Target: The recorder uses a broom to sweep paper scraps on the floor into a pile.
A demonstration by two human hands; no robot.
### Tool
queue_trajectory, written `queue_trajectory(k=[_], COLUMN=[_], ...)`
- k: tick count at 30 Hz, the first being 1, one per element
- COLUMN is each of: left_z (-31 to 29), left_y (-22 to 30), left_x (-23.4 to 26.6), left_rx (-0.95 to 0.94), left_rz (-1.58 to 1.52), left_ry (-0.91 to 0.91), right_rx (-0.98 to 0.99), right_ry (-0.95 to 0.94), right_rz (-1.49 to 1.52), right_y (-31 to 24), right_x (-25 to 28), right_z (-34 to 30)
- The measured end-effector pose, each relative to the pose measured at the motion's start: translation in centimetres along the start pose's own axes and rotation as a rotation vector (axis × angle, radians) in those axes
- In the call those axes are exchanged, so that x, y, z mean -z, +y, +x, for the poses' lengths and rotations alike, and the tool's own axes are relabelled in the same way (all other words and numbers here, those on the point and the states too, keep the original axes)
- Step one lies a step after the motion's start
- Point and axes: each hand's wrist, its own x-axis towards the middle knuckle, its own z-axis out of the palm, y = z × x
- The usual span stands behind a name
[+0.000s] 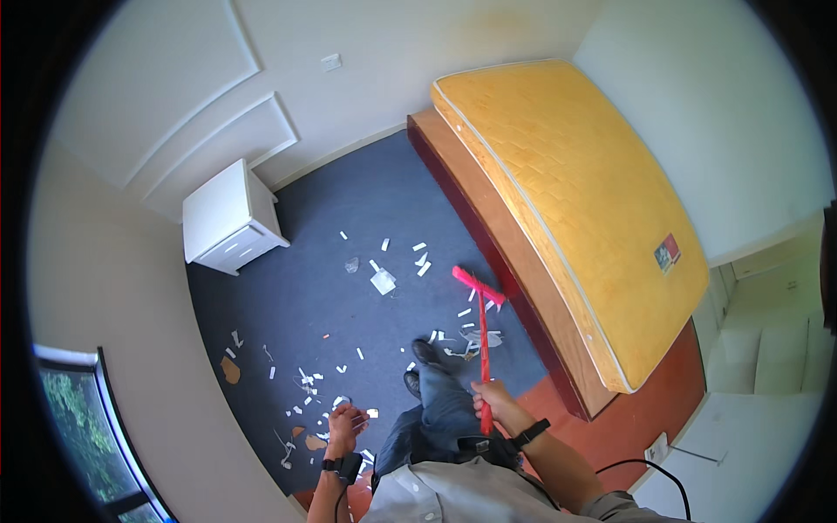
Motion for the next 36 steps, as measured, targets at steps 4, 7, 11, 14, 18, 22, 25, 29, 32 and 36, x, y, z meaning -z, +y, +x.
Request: queue_trajectory(k=[4, 7, 11, 14, 18, 22, 25, 29, 32, 36], left_z=[3.3, 5.7, 8.5, 10.4, 11.8, 15.3, 20.0, 26.4, 30.5, 33.0], left_y=[5.8, 11.2, 16.6, 19.8, 22.3, 26.5, 31.1, 36.0, 39.9, 43.8], left_x=[-0.6, -2.1, -4.8, -9.0, -14.1, -16.9, -16.1, -13.5, -11.7, -9.7], left_rx=[-0.007, -0.092, -0.044, -0.001, 0.162, 0.305, 0.345, 0.296, 0.311, 0.385], left_rz=[0.0, -0.016, -0.028, 0.018, 0.002, -0.058, -0.28, -0.157, -0.067, 0.069], left_ry=[-0.064, -0.112, -0.222, -0.358, -0.526, -0.564, -0.608, -0.381, -0.373, -0.272], right_rx=[-0.007, -0.004, 0.216, 0.277, 0.446, 0.581, 0.648, 0.583, 0.508, 0.393], right_ry=[-0.139, -0.156, 0.006, -0.06, -0.138, -0.173, -0.125, -0.152, -0.166, -0.357], right_rz=[0.173, 0.115, -0.32, -0.487, -0.608, -0.57, -0.778, -0.677, -0.504, 0.144], right_y=[-3.9, -5.8, -8.8, -14.1, -18.7, -20.5, -21.3, -22.2, -22.4, -22.0], right_x=[-0.8, -3.4, -9.3, -13.9, -21.6, -30.4, -35.4, -40.6, -45.0, -50.3], right_z=[-5.4, -8.6, -8.8, -6.7, -2.9, 1.1, 3.4, 5.5, 6.0, 4.8])
